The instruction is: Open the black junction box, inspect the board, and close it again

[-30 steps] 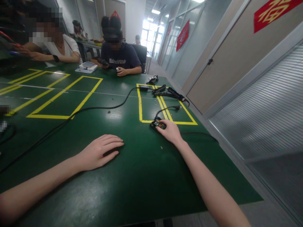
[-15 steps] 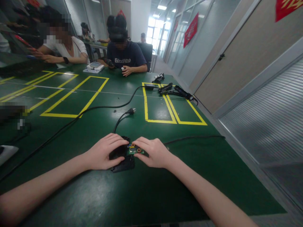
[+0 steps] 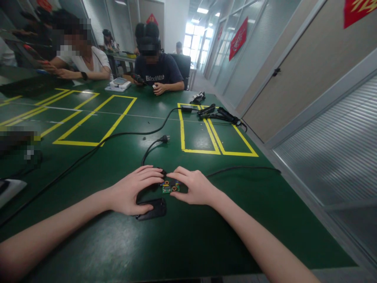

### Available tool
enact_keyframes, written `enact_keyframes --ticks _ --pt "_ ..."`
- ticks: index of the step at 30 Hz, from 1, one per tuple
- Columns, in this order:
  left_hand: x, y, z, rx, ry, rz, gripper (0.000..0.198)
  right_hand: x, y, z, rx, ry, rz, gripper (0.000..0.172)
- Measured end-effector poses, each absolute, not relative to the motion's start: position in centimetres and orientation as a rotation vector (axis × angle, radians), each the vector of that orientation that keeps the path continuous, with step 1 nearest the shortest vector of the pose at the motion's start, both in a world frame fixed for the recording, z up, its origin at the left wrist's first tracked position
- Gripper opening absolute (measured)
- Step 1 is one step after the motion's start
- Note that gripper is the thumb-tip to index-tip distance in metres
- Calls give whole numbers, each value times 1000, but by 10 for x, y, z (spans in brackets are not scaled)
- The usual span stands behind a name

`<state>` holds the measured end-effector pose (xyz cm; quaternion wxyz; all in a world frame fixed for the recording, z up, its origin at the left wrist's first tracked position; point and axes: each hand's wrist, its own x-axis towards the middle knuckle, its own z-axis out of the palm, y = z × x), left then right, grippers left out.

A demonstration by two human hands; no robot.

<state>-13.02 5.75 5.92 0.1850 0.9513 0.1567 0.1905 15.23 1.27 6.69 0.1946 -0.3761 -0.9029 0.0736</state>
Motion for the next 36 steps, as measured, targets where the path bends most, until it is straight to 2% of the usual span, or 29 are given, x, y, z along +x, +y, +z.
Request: enact_keyframes --ticks 3,8,11,15,17,24,36 --pt "-128 56 61 2663 458 537 56 164 17 71 -1052 -2535 229 45" --pt "-127 56 61 2655 462 540 47 180 21 76 -1072 -2560 295 19" --pt "-128 57 59 2648 480 567 46 176 20 74 -998 -2570 278 31" --pt "-128 59 55 2673 495 573 66 158 17 66 -930 -2597 158 37" --pt "-128 59 54 2688 500 568 69 150 16 61 -906 -2617 70 38" --pt "-129 59 54 2687 505 602 53 136 14 56 -886 -2600 -144 38" --pt "-140 67 60 2699 662 791 47 137 14 59 -907 -2559 -359 36"
